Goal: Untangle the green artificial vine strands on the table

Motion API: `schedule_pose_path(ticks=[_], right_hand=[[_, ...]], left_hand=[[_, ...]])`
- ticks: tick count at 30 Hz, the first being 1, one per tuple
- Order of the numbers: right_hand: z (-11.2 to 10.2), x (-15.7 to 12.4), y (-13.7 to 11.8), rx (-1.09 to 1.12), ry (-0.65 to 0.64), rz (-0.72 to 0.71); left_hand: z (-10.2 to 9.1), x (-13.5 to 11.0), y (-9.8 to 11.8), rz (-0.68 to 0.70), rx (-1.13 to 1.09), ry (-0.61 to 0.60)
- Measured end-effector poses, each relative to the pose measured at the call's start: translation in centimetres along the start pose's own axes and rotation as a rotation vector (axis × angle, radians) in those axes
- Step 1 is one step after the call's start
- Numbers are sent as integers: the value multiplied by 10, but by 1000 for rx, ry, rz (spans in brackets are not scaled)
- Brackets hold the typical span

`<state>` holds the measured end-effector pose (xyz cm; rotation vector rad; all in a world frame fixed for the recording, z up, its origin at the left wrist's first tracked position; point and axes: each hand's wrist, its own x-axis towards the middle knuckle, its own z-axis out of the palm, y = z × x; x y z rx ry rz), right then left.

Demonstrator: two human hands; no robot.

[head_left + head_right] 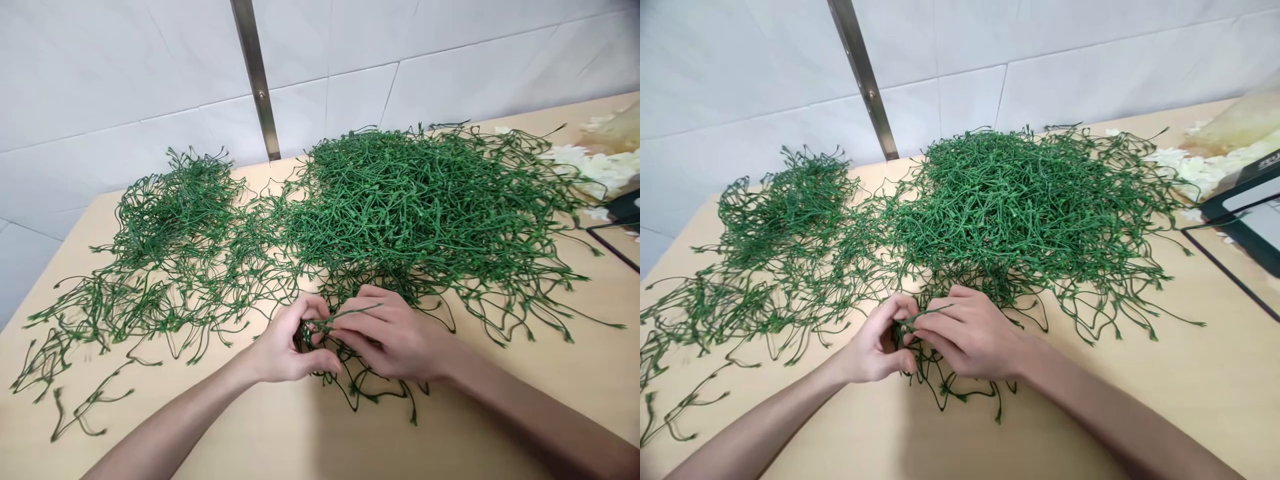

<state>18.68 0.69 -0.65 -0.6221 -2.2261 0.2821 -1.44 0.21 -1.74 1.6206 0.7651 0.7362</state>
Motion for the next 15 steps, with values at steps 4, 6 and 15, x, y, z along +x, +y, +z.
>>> schedule_pose_path(ticks=[4, 6, 15], right_hand=[[1, 0, 0, -30, -39, -25], [0, 0, 1, -69, -93, -24], [-6, 4, -2, 121, -246, 123]], left_hand=[[1, 5, -2, 204, 318, 25], [1, 7, -2, 285, 354, 15], [-3, 8, 5, 265, 284, -82]])
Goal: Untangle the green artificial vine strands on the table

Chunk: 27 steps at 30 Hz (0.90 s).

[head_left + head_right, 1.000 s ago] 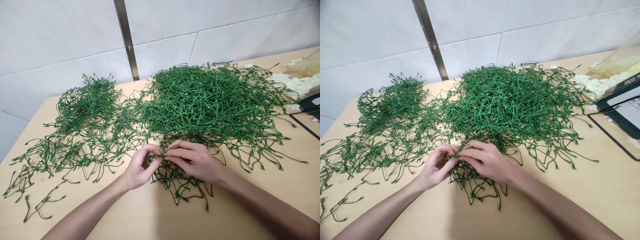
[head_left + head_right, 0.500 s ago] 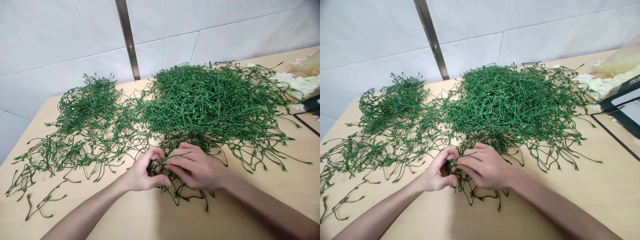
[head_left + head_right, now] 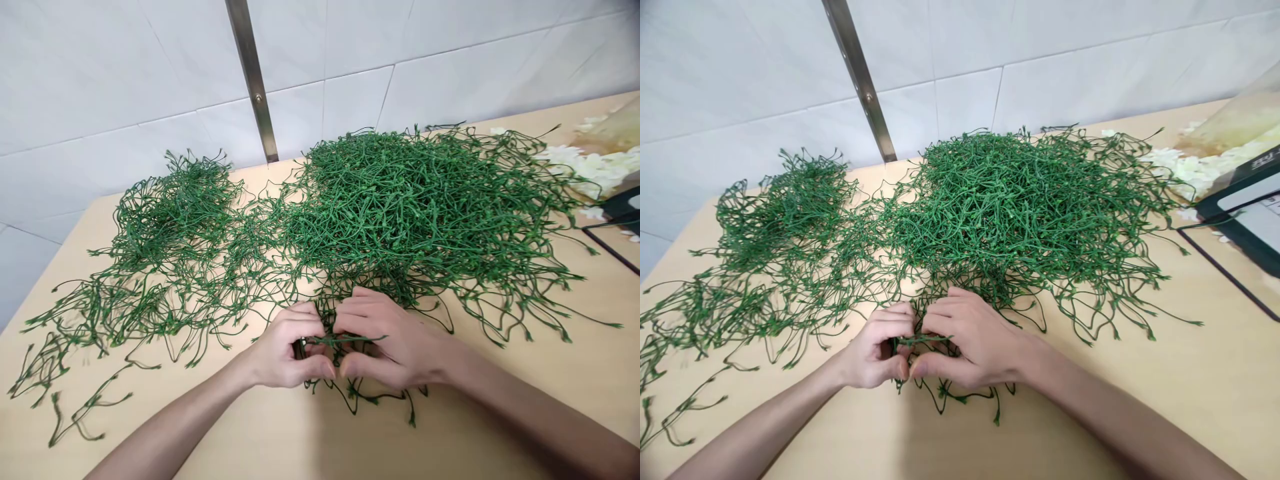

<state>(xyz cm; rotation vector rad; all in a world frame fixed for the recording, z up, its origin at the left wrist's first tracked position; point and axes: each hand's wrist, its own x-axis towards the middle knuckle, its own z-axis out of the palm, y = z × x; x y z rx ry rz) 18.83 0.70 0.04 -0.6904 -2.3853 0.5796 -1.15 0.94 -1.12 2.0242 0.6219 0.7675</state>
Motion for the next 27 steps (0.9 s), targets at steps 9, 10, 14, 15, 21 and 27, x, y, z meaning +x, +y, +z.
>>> schedule_pose_path(ticks=[9, 10, 14, 15, 21, 27], right_hand=[[20, -3, 0, 179, 3, 31], [22, -4, 1, 175, 4, 9], [28, -6, 5, 160, 22, -49], [28, -6, 5, 165, 29, -58], [29, -4, 2, 205, 76, -73], [22, -5, 2, 269, 225, -14]], left_hand=[[3, -4, -8, 60, 4, -89], [4, -5, -9, 86, 20, -85], [6, -7, -10, 168, 85, -28], [5, -7, -10, 183, 99, -20], [4, -6, -8, 187, 74, 11], [5, -6, -5, 130, -70, 139]])
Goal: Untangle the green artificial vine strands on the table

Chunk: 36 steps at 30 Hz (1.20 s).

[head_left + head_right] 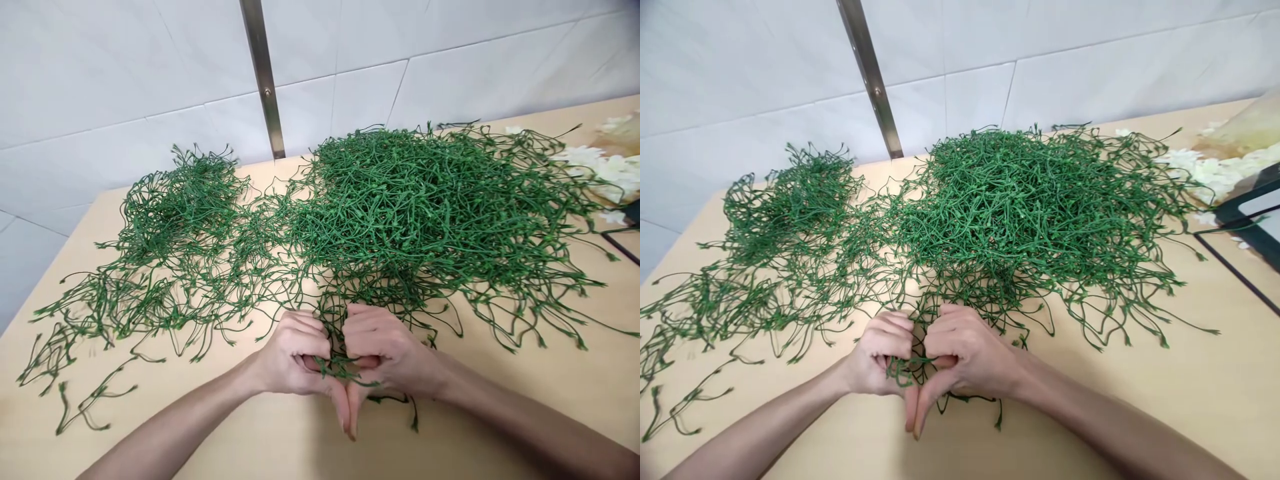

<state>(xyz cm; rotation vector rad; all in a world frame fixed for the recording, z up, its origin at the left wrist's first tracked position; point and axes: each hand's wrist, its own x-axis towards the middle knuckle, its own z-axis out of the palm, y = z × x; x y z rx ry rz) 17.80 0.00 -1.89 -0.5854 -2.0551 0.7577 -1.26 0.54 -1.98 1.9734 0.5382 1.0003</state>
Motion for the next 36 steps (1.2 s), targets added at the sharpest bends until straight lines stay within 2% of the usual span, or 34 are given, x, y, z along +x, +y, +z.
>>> schedule_pose_path(ticks=[2, 4, 5, 7, 10, 12, 15, 19, 23, 29, 33, 36], right_hand=[[-11, 1, 1, -33, 216, 82], [-23, 5, 2, -131, 373, 91], [-27, 7, 2, -168, 385, 85], [-31, 11, 1, -200, 328, 54], [-27, 12, 1, -201, 265, 85], [-24, 10, 3, -208, 280, 137], [-21, 7, 5, -228, 334, 205], [-21, 9, 4, -230, 403, 190], [-19, 13, 0, -142, 342, 118], [-15, 13, -3, 96, 88, 103], [-15, 12, -3, 137, 62, 154], [-13, 10, -2, 125, 42, 204]], left_hand=[[-3, -1, -2, -82, 18, 209], [-8, -1, -4, -150, 64, 334], [-10, -1, -5, -176, 68, 341], [-12, -1, -6, -219, 17, 290], [-14, 0, -6, -308, -103, 254], [-14, 0, -5, -331, -153, 281], [-15, -2, -7, -290, -101, 344], [-14, -6, -10, -339, -40, 393], [-10, -4, -10, -387, -173, 425], [-4, -5, -17, -263, -343, 404], [-3, -8, -19, -323, -403, 363], [-7, -6, -12, -376, -350, 286]])
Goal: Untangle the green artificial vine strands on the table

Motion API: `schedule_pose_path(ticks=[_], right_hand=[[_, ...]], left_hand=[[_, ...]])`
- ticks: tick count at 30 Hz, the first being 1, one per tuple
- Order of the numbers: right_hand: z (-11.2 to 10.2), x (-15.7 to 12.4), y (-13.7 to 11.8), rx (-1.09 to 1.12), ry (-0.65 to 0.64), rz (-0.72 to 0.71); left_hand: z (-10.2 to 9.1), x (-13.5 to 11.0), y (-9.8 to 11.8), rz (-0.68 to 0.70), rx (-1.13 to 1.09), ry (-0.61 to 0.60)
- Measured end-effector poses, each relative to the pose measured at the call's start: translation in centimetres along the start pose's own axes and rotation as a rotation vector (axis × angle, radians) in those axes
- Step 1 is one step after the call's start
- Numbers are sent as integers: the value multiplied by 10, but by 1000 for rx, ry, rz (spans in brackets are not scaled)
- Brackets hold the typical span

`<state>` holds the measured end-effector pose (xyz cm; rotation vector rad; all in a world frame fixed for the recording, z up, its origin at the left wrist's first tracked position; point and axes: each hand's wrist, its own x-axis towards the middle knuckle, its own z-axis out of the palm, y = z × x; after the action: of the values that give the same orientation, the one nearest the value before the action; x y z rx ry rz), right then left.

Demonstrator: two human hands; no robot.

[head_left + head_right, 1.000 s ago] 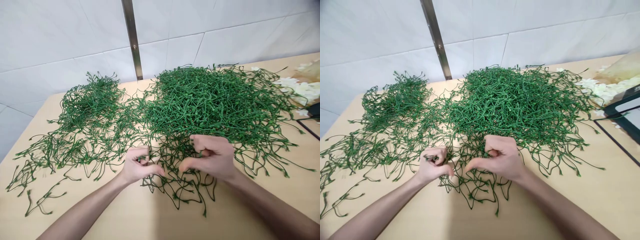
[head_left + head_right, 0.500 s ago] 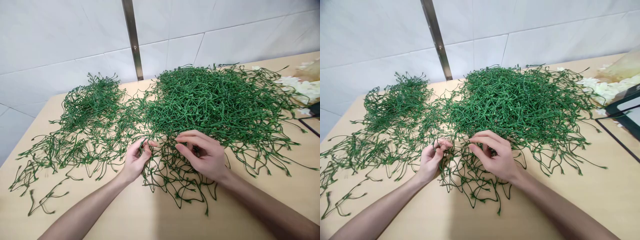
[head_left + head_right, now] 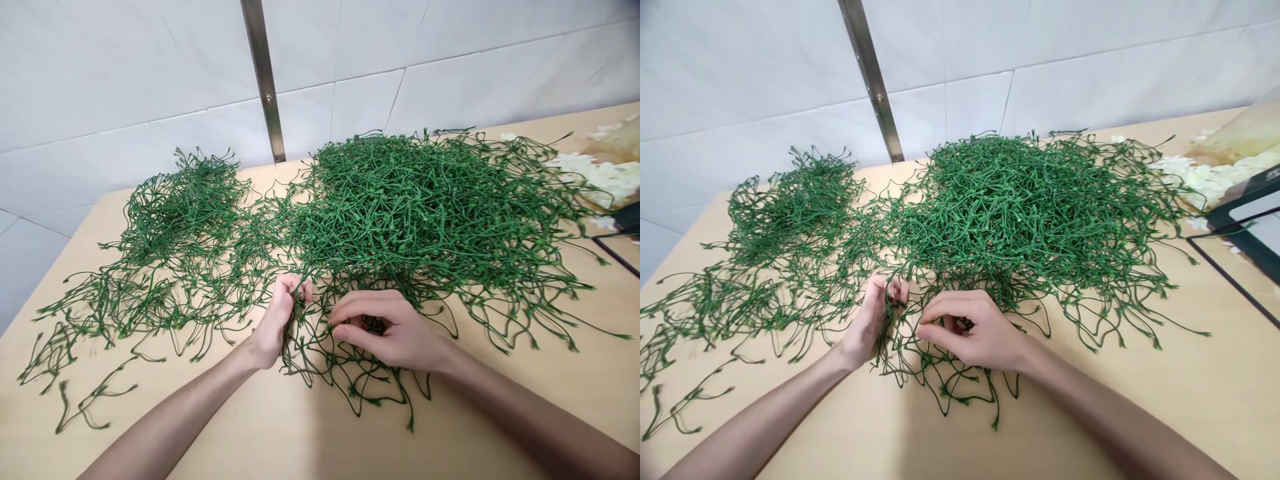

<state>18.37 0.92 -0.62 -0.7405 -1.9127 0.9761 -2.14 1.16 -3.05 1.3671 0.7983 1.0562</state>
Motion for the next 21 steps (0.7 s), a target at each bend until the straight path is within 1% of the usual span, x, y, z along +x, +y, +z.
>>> schedule_pose_path(ticks=[3, 5, 7, 10, 12, 14, 17, 19, 21], right_hand=[[2, -2, 1, -16, -27, 62], [3, -2, 2, -17, -37, 92], [4, -3, 3, -15, -46, 112], [6, -3, 5, -13, -69, 129], [6, -3, 7, -27, -76, 132], [6, -3, 7, -56, -62, 131], [5, -2, 6, -84, -32, 136], [4, -1, 5, -85, -19, 156], [3, -1, 3, -66, -32, 186]], left_hand=[[0, 3, 11, 17, 256, -33], [1, 4, 15, 73, 432, -29], [1, 6, 15, 159, 517, -13], [2, 7, 13, 276, 506, -13], [2, 8, 12, 305, 470, -26], [2, 9, 13, 275, 443, -15], [2, 9, 16, 185, 422, 10], [2, 8, 17, 169, 429, 47], [2, 7, 16, 168, 444, 88]])
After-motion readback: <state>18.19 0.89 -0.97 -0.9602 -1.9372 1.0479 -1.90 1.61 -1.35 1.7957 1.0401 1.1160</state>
